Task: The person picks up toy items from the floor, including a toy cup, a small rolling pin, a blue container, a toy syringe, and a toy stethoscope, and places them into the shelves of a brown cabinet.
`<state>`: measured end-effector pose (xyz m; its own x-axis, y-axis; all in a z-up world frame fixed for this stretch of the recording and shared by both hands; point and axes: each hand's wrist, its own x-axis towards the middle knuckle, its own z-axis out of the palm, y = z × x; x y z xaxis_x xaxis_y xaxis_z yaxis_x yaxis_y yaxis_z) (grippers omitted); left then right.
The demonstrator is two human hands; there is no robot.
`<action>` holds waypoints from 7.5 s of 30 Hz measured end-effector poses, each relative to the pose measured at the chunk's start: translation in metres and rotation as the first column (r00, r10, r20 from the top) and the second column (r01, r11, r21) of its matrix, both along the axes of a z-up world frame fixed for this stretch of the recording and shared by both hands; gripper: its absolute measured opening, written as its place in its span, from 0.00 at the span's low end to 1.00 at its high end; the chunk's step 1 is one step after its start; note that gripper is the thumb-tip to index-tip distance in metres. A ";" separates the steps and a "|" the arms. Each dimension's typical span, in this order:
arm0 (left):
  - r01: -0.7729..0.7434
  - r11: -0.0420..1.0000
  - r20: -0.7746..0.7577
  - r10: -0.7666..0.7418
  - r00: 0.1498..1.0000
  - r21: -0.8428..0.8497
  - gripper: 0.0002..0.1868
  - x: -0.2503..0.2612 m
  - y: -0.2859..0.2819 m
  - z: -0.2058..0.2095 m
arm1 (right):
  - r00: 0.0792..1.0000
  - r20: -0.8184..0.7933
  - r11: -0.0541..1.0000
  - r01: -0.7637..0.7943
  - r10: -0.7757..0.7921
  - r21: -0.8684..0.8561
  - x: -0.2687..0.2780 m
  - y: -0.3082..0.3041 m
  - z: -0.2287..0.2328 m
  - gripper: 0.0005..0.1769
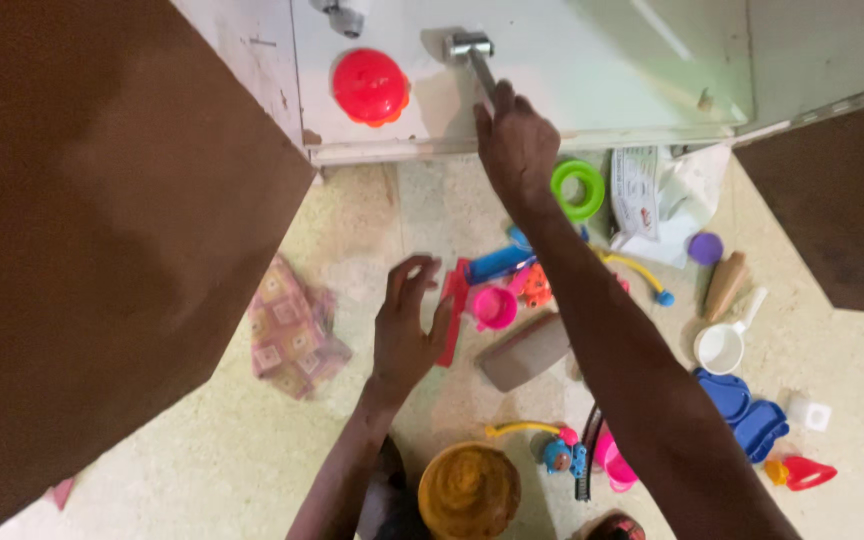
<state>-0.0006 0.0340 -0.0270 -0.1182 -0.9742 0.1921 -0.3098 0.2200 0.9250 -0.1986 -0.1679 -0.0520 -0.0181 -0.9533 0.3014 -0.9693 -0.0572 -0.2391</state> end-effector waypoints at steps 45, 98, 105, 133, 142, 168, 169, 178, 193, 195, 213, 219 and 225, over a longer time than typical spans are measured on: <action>0.019 1.000 -0.146 -0.018 0.989 0.007 0.18 0.004 0.008 0.040 | 0.919 -0.171 0.916 -0.379 0.355 -0.131 0.120 -0.006 0.325 0.50; 0.415 0.682 -0.463 -0.125 0.878 0.603 0.24 -0.019 0.072 -0.055 | 0.817 0.523 0.516 -0.348 -0.242 0.783 -0.087 0.247 0.048 0.36; 0.192 0.902 -0.647 0.116 0.753 0.386 0.28 0.012 -0.041 0.078 | 0.608 0.782 0.890 -0.273 -0.134 0.364 -0.010 0.205 0.180 0.50; 0.069 0.968 -0.655 0.110 0.747 0.241 0.30 0.017 -0.017 0.098 | 0.882 0.107 0.778 -0.341 0.459 -0.527 0.084 -0.009 0.303 0.21; 0.089 0.967 -0.568 0.066 0.820 0.240 0.23 0.008 -0.010 0.069 | 0.869 0.173 0.771 -0.299 0.464 -0.562 0.026 0.047 0.267 0.19; 0.581 0.629 0.409 -0.777 0.478 0.517 0.13 -0.009 0.186 -0.089 | 0.753 0.380 0.232 -0.565 0.537 0.792 -0.106 0.314 -0.011 0.25; 0.540 0.635 0.391 -0.769 0.505 0.552 0.13 -0.007 0.183 -0.094 | 0.767 0.377 0.212 -0.543 0.519 0.812 -0.108 0.319 -0.018 0.25; 0.268 0.815 0.217 -0.426 0.878 0.514 0.11 0.008 0.095 -0.075 | 0.910 0.344 0.221 -0.393 0.232 0.892 -0.102 0.303 -0.013 0.31; 0.234 0.766 0.227 -0.443 0.867 0.599 0.10 0.036 0.086 -0.062 | 0.933 -0.217 0.572 0.015 0.288 0.820 -0.258 0.349 -0.007 0.19; 0.246 0.772 0.226 -0.447 0.865 0.586 0.10 0.033 0.093 -0.064 | 0.962 -0.202 0.595 0.055 0.184 0.802 -0.271 0.362 -0.009 0.21; 0.311 0.757 0.256 -0.527 0.810 0.575 0.18 -0.001 0.099 -0.051 | 0.983 -0.162 0.802 0.024 0.091 0.597 -0.246 0.345 -0.010 0.43; 0.331 0.850 0.323 -0.474 0.819 0.409 0.20 -0.004 0.091 -0.040 | 0.809 -0.211 0.744 -0.359 0.549 0.563 -0.206 0.355 -0.019 0.42; 0.373 0.890 0.235 -0.434 0.870 0.263 0.19 -0.007 0.088 -0.024 | 0.907 0.418 0.686 -0.330 0.042 0.649 -0.187 0.329 -0.013 0.33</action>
